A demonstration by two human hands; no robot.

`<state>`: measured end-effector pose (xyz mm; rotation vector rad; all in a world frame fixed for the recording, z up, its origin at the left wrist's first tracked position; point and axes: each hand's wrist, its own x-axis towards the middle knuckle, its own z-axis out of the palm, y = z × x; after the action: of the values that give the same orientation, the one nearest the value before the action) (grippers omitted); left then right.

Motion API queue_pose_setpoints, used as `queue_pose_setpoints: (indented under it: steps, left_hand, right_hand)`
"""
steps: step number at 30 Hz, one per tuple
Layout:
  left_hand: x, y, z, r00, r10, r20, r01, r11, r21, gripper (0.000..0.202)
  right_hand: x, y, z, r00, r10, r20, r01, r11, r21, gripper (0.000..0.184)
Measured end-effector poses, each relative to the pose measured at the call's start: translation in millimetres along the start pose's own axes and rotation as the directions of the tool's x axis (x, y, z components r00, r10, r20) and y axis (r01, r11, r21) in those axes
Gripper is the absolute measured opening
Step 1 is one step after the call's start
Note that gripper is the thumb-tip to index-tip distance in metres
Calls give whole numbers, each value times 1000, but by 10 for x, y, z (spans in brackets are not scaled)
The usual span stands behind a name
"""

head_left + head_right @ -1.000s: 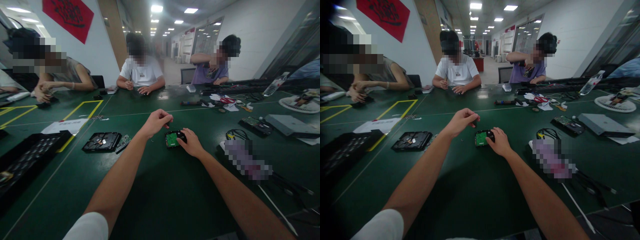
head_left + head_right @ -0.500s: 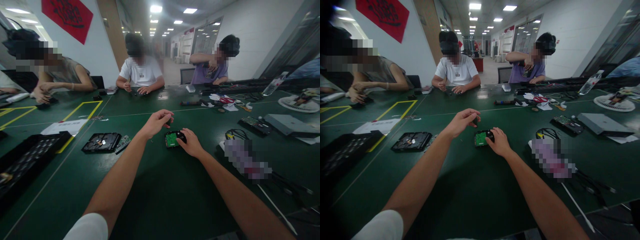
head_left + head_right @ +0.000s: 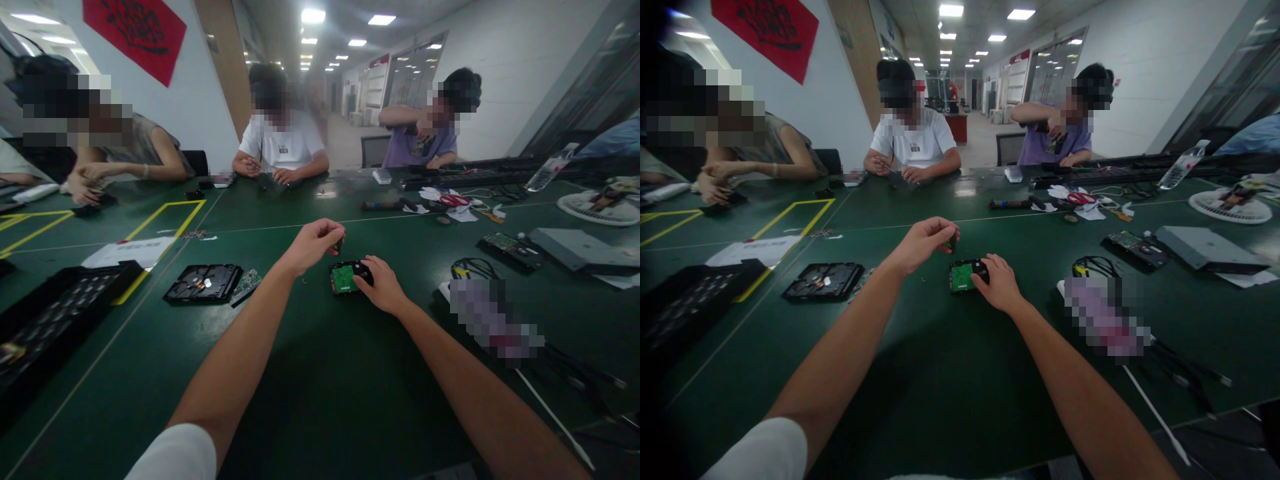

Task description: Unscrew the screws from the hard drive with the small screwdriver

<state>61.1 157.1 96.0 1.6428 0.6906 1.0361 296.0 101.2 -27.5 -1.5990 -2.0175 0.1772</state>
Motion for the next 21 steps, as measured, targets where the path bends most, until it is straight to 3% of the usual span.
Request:
queue_pose_setpoints:
  steps: [6,13,21]
  left_hand:
    - [-2,-18,-8,987,-22,-158,32,998,62,31]
    - [0,4,12,1000,14,25,-14,1000,-21,23]
    - [12,11,16,999,-34,36,39,989,-141,21]
  right_hand:
    - [4,-2,-18,1000,12,23,-12,1000,11,56]
    - [2,7,2,1000,-6,-3,6,1000,-11,57]
    - [2,-5,-20,1000,4,13,-4,1000,-4,58]
